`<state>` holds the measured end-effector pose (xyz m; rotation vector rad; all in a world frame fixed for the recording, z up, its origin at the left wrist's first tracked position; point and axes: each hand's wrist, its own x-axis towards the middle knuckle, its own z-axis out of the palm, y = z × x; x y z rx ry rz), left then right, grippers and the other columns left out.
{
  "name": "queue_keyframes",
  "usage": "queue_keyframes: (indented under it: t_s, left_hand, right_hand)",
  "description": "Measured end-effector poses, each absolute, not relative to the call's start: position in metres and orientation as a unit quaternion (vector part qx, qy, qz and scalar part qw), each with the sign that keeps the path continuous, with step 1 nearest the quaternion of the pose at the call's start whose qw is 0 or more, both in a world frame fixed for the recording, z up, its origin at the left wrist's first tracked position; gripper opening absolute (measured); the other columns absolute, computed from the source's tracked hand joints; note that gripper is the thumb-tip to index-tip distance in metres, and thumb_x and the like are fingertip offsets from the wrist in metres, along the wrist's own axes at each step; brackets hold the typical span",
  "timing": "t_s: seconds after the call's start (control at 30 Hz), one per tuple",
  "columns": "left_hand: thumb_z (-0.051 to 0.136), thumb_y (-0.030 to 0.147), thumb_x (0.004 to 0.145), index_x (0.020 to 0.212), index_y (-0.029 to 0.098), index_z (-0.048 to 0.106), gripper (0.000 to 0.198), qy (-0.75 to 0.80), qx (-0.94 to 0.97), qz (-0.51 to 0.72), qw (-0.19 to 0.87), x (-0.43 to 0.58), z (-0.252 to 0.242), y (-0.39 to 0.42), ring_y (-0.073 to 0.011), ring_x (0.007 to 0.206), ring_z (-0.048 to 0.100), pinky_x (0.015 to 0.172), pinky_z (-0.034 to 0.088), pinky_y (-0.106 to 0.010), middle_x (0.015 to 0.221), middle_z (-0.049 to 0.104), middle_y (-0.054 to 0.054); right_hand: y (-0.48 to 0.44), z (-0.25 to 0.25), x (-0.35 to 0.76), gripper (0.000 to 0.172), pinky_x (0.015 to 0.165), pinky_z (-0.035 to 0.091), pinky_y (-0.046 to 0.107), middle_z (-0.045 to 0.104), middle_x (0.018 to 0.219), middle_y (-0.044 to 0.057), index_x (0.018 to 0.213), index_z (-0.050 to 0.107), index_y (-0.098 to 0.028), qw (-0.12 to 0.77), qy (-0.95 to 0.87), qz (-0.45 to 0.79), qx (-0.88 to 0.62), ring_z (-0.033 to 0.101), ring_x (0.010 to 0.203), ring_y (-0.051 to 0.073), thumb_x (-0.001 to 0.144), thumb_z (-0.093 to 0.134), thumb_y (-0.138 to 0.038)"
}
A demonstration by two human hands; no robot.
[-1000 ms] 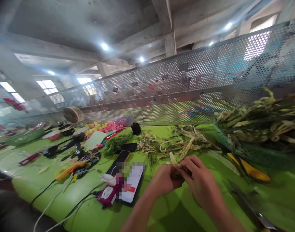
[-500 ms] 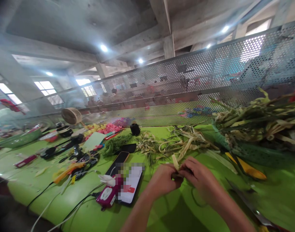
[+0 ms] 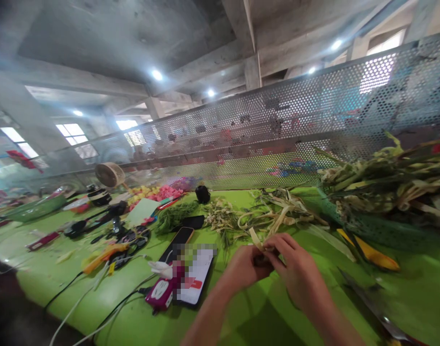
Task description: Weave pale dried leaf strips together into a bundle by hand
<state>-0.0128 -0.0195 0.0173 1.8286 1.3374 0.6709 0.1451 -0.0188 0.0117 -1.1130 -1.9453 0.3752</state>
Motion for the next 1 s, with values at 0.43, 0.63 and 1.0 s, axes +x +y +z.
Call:
queue_keyframes:
  t_s: [0.43, 0.63, 1.0]
  left_hand:
    - [0.057, 0.028, 0.071, 0.075, 0.015, 0.069, 0.018, 0.525, 0.740, 0.270, 0.322, -0.013, 0.012, -0.020, -0.0078, 0.053, 0.040, 0.048, 0.027, -0.019, 0.058, 0.052, 0.003]
    - [0.060, 0.027, 0.068, 0.069, 0.013, 0.068, 0.016, 0.529, 0.741, 0.267, 0.315, -0.012, 0.015, -0.020, -0.0078, 0.053, 0.041, 0.048, 0.027, -0.019, 0.056, 0.050, 0.003]
    - [0.060, 0.024, 0.068, 0.071, 0.011, 0.068, 0.015, 0.463, 0.677, 0.315, 0.478, -0.017, -0.014, -0.003, -0.0139, 0.060, 0.059, 0.059, 0.050, -0.026, 0.062, 0.062, -0.003]
  right_hand:
    - [-0.008, -0.001, 0.153, 0.018, 0.069, 0.052, 0.031, 0.071, 0.091, 0.002, 0.093, 0.065, -0.026, 0.431, -0.747, 0.222, -0.454, 0.067, 0.078, 0.020, 0.083, 0.058, -0.039]
    - [-0.007, -0.002, 0.149, 0.013, 0.075, 0.051, 0.032, 0.067, 0.095, 0.003, 0.092, 0.064, -0.026, 0.437, -0.758, 0.186, -0.447, 0.065, 0.082, 0.019, 0.083, 0.059, -0.033]
    - [-0.024, 0.011, 0.140, 0.017, 0.072, 0.052, 0.029, 0.068, 0.093, 0.003, 0.088, 0.067, -0.027, 0.449, -0.790, 0.073, -0.411, 0.066, 0.080, 0.018, 0.087, 0.050, -0.030]
